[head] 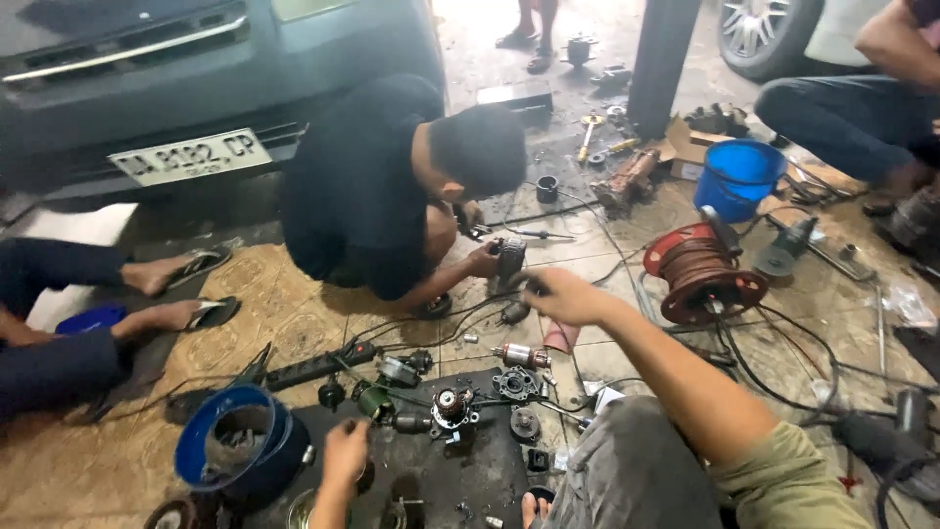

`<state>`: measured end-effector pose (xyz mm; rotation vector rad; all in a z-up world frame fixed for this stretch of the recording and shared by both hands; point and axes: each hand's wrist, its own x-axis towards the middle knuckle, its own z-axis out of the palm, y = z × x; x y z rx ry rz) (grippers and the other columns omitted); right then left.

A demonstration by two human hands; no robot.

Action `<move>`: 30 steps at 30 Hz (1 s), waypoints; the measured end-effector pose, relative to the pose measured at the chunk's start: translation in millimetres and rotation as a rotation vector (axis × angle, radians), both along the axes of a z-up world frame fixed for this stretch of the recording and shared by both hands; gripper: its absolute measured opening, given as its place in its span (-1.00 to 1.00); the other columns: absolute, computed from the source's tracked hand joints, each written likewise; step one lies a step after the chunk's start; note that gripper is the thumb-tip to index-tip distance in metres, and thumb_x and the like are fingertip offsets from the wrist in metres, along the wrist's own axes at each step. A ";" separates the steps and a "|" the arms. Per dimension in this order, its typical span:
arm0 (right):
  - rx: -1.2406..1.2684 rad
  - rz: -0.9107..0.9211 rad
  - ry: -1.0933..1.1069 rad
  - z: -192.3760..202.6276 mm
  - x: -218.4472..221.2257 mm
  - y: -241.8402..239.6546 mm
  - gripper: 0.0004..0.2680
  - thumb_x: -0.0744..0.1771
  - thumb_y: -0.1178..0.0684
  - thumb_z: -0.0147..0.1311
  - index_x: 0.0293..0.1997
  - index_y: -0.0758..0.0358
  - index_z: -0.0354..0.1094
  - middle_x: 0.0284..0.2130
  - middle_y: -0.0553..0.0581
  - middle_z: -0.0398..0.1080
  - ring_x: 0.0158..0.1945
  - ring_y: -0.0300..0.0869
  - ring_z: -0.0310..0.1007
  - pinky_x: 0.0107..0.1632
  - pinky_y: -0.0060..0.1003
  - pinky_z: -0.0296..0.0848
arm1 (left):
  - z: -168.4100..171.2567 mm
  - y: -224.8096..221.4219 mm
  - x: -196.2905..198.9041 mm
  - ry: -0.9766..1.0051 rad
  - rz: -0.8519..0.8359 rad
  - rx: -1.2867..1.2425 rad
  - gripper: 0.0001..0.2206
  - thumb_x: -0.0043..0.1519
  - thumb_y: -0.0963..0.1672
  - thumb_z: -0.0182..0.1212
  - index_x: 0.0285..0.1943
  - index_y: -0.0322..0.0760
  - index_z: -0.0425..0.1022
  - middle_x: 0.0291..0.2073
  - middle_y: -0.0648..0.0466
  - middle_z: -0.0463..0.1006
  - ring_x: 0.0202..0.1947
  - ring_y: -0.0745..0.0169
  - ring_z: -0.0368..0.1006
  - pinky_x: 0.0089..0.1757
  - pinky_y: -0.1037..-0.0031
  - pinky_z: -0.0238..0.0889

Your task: Disassembling and inspecting the internal components of a vehicle starter motor on a workshop floor.

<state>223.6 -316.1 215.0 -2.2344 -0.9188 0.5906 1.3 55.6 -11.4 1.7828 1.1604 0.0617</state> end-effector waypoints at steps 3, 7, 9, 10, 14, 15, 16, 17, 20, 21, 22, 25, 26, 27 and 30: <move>0.186 0.061 -0.157 9.8 15.7 -2.7 -0.77 0.39 0.01 -0.07 0.14 0.18 0.39 0.00 0.11 0.56 0.00 -0.16 0.58 0.13 -0.20 0.48 | 42.0 29.4 -6.5 0.021 -0.121 0.218 -0.65 0.26 -0.01 0.13 0.00 -0.34 0.64 -0.16 -0.12 0.69 -0.10 -0.05 0.56 -0.06 0.23 0.32; 0.191 -0.028 -0.204 15.0 12.8 13.1 -0.77 0.33 -0.09 0.13 -0.09 0.25 0.55 -0.37 0.32 0.61 -0.21 0.14 0.63 -0.02 0.00 0.48 | 160.6 5.9 -26.4 -0.028 -0.149 0.447 -0.59 0.27 -0.04 0.14 0.15 -0.46 0.60 -0.01 -0.30 0.65 0.11 -0.29 0.53 0.08 -0.01 0.36; 0.151 0.002 -0.193 -5.1 16.4 18.4 -0.77 0.33 -0.08 0.12 -0.10 0.27 0.55 -0.37 0.35 0.61 -0.19 0.16 0.63 -0.01 0.02 0.48 | 156.0 26.0 -26.6 -0.019 -0.121 0.486 -0.61 0.27 -0.03 0.12 0.12 -0.40 0.62 -0.12 -0.23 0.68 0.02 -0.25 0.58 0.01 0.03 0.39; 0.105 -0.013 -0.179 -14.8 19.4 17.9 -0.76 0.33 -0.07 0.11 -0.11 0.29 0.56 -0.38 0.37 0.62 -0.18 0.17 0.63 0.00 0.04 0.49 | 154.1 35.9 -23.1 -0.010 -0.137 0.522 -0.63 0.26 -0.02 0.11 0.08 -0.34 0.63 -0.24 -0.17 0.72 -0.06 -0.20 0.63 -0.05 0.07 0.43; 0.091 0.024 -0.155 -4.7 -2.0 37.5 -0.80 0.32 -0.02 0.11 -0.09 0.22 0.58 -0.34 0.33 0.64 -0.15 0.13 0.66 0.01 0.01 0.50 | 111.2 62.2 -28.4 0.007 -0.169 0.493 -0.62 0.23 -0.04 0.13 0.10 -0.38 0.62 -0.11 -0.25 0.68 0.04 -0.24 0.58 0.00 0.06 0.42; 0.114 0.041 -0.169 8.0 -12.4 43.3 -0.76 0.32 0.00 0.10 -0.02 0.28 0.55 -0.26 0.40 0.62 -0.06 0.20 0.62 0.07 0.08 0.46 | 124.3 46.9 -36.7 0.057 -0.221 0.474 -0.61 0.22 -0.05 0.14 0.10 -0.39 0.63 -0.08 -0.26 0.67 0.06 -0.25 0.57 0.01 0.03 0.41; 0.136 0.045 -0.179 18.7 -23.9 44.8 -0.73 0.32 0.01 0.09 0.05 0.35 0.51 -0.17 0.48 0.60 0.03 0.27 0.58 0.13 0.14 0.42 | 136.6 30.5 -41.7 0.109 -0.287 0.455 -0.61 0.20 -0.06 0.16 0.10 -0.39 0.64 -0.05 -0.27 0.67 0.08 -0.27 0.56 0.03 0.00 0.41; 0.133 0.042 -0.177 30.2 -29.7 47.3 -0.73 0.32 0.01 0.09 0.05 0.35 0.51 -0.17 0.48 0.60 0.03 0.27 0.58 0.13 0.14 0.42 | 137.7 26.2 -48.2 0.110 -0.290 0.453 -0.61 0.20 -0.06 0.16 0.10 -0.39 0.64 -0.05 -0.27 0.67 0.08 -0.27 0.56 0.03 0.00 0.41; 0.186 0.070 -0.256 64.8 -35.7 59.5 -0.74 0.33 0.05 0.05 0.09 0.26 0.51 -0.13 0.43 0.59 0.07 0.27 0.55 0.16 0.15 0.41 | 137.6 37.1 -49.1 0.096 -0.289 0.408 -0.62 0.23 -0.07 0.16 0.15 -0.40 0.61 0.00 -0.28 0.65 0.13 -0.25 0.53 0.06 -0.01 0.38; 0.204 0.093 -0.321 70.8 -33.3 65.2 -0.75 0.34 0.07 0.02 0.09 0.32 0.50 -0.12 0.49 0.57 0.07 0.32 0.52 0.16 0.17 0.40 | 125.4 49.2 -46.4 0.092 -0.280 0.408 -0.61 0.25 -0.07 0.16 0.17 -0.40 0.59 0.02 -0.28 0.64 0.15 -0.24 0.52 0.07 0.00 0.38; 0.216 0.116 -0.381 75.0 -32.0 69.7 -0.75 0.36 0.09 -0.01 0.08 0.37 0.49 -0.11 0.54 0.54 0.07 0.37 0.50 0.16 0.20 0.39 | 110.4 59.1 -45.6 0.093 -0.272 0.401 -0.61 0.27 -0.07 0.15 0.20 -0.40 0.57 0.04 -0.27 0.64 0.16 -0.23 0.52 0.08 0.02 0.38; 0.372 0.168 -0.613 136.6 -33.3 111.8 -0.70 0.36 0.14 0.01 0.23 0.38 0.37 -0.02 0.48 0.50 0.09 0.30 0.48 0.18 0.15 0.38 | 98.8 69.5 -47.3 0.094 -0.248 0.387 -0.61 0.25 -0.08 0.21 0.17 -0.45 0.58 -0.04 -0.30 0.66 0.09 -0.25 0.56 0.03 0.03 0.42; 0.366 0.152 -0.620 148.5 -26.7 128.8 -0.70 0.36 0.14 0.01 0.23 0.38 0.37 -0.02 0.48 0.50 0.09 0.30 0.48 0.18 0.15 0.38 | 93.2 75.3 -49.5 0.087 -0.265 0.388 -0.61 0.25 -0.08 0.21 0.17 -0.45 0.58 -0.04 -0.30 0.66 0.09 -0.25 0.56 0.03 0.03 0.42; 0.319 0.113 -0.672 160.6 -19.3 145.3 -0.65 0.36 0.13 0.01 0.32 0.39 0.26 0.05 0.49 0.45 0.17 0.29 0.43 0.23 0.17 0.34 | 87.9 81.0 -51.3 0.092 -0.238 0.377 -0.61 0.25 -0.07 0.21 0.15 -0.48 0.59 -0.06 -0.32 0.67 0.07 -0.26 0.58 0.02 0.02 0.41; 0.183 -0.013 -0.697 182.5 9.7 177.1 -0.55 0.35 0.11 0.00 0.47 0.26 0.09 0.15 0.44 0.40 0.26 0.22 0.37 0.28 0.21 0.32 | 60.3 97.3 -49.8 0.087 -0.245 0.385 -0.58 0.25 -0.03 0.22 0.14 -0.47 0.61 -0.05 -0.33 0.67 0.09 -0.31 0.56 0.02 -0.02 0.40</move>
